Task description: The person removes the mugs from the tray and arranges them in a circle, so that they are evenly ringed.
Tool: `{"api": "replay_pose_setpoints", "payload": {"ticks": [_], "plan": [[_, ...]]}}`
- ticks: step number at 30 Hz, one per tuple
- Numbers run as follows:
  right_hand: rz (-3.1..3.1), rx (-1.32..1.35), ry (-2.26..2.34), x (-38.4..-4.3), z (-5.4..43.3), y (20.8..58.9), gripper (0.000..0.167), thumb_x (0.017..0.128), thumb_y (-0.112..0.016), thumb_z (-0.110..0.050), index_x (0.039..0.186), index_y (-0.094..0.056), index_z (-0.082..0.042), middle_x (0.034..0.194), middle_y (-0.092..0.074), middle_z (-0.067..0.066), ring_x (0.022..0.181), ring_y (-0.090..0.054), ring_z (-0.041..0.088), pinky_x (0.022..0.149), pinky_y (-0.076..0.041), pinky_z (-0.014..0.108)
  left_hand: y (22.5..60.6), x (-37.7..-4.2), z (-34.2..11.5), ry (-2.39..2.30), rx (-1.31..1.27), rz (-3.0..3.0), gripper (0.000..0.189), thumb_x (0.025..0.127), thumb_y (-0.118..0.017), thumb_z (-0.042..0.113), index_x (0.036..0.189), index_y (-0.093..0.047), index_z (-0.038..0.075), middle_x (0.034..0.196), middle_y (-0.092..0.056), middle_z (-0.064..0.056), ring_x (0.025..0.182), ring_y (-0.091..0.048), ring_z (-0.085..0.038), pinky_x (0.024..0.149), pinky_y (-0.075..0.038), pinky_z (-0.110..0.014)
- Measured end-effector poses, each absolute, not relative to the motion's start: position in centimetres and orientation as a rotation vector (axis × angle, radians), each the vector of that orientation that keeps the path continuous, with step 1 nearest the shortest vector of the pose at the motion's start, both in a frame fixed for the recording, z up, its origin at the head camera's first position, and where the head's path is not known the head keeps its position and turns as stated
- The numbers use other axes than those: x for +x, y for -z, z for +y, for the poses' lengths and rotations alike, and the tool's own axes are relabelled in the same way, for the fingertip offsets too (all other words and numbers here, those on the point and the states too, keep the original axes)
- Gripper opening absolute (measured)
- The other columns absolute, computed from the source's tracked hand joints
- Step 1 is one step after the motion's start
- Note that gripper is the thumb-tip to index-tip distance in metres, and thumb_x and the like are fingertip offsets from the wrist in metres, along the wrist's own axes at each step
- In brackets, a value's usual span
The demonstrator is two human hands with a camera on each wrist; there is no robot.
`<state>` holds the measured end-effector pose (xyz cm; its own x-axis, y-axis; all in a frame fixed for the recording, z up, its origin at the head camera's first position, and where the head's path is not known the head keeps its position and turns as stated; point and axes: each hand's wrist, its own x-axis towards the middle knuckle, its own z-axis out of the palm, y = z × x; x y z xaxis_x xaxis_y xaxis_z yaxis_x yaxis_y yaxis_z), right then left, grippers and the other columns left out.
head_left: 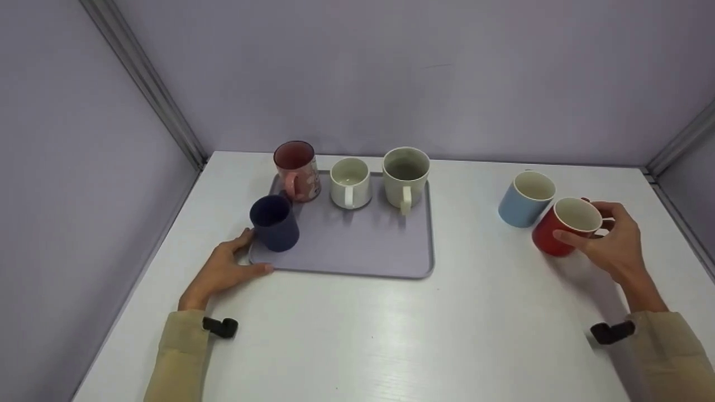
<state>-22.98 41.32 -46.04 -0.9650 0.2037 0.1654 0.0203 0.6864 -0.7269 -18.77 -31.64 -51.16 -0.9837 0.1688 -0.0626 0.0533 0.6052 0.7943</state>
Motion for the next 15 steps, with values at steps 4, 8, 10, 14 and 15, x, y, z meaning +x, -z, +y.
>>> {"api": "replay_pose_setpoints", "payload": {"ticks": [4, 8, 10, 14, 15], "plan": [[-2.663, -0.155, -1.148, -22.96, 41.12, 46.0, 0.085, 0.088, -0.09, -0.03, 0.153, -0.043, -0.001, 0.138, -0.052, 0.015, 0.11, -0.048, 0.019, 0.072, -0.045, 0.001, 51.2, -18.79, -31.68, -1.34, 0.203, 2.69, 0.109, 0.086, -0.091, 0.041, 0.165, -0.03, -0.004, 0.172, -0.023, -0.027, 0.162, -0.022, -0.043, 0.133, -0.02, -0.058], [-2.65, -0.124, -1.156, -23.0, 41.03, 46.02, 0.084, 0.087, -0.091, -0.028, 0.151, -0.045, 0.0, 0.133, -0.053, 0.012, 0.106, -0.049, 0.016, 0.072, -0.046, 0.001, 51.26, -18.82, -31.71, -1.343, 0.21, 2.693, 0.108, 0.086, -0.091, 0.041, 0.164, -0.031, -0.005, 0.172, -0.024, -0.027, 0.163, -0.021, -0.043, 0.133, -0.02, -0.058], [-2.647, -0.109, -1.16, -23.02, 41.03, 46.07, 0.083, 0.086, -0.091, -0.027, 0.15, -0.046, 0.001, 0.131, -0.053, 0.011, 0.104, -0.049, 0.015, 0.072, -0.047, 0.002, 51.28, -18.82, -31.7, -1.342, 0.211, 2.699, 0.108, 0.086, -0.091, 0.041, 0.164, -0.032, -0.004, 0.172, -0.024, -0.027, 0.163, -0.021, -0.042, 0.133, -0.02, -0.057], [-2.661, -0.099, -1.159, -23.07, 41.07, 46.09, 0.084, 0.087, -0.091, -0.028, 0.151, -0.045, 0.001, 0.132, -0.053, 0.012, 0.106, -0.049, 0.016, 0.073, -0.046, 0.001, 51.28, -18.81, -31.69, -1.343, 0.212, 2.703, 0.108, 0.086, -0.092, 0.04, 0.164, -0.033, -0.003, 0.172, -0.025, -0.026, 0.163, -0.022, -0.042, 0.133, -0.02, -0.057], [-2.665, -0.101, -1.159, -23.09, 41.09, 46.08, 0.084, 0.087, -0.091, -0.028, 0.151, -0.045, 0.001, 0.133, -0.052, 0.012, 0.106, -0.049, 0.016, 0.073, -0.046, 0.001, 51.31, -18.83, -31.7, -1.343, 0.213, 2.704, 0.108, 0.086, -0.092, 0.04, 0.164, -0.033, -0.003, 0.172, -0.025, -0.027, 0.163, -0.022, -0.042, 0.133, -0.02, -0.057]]}}
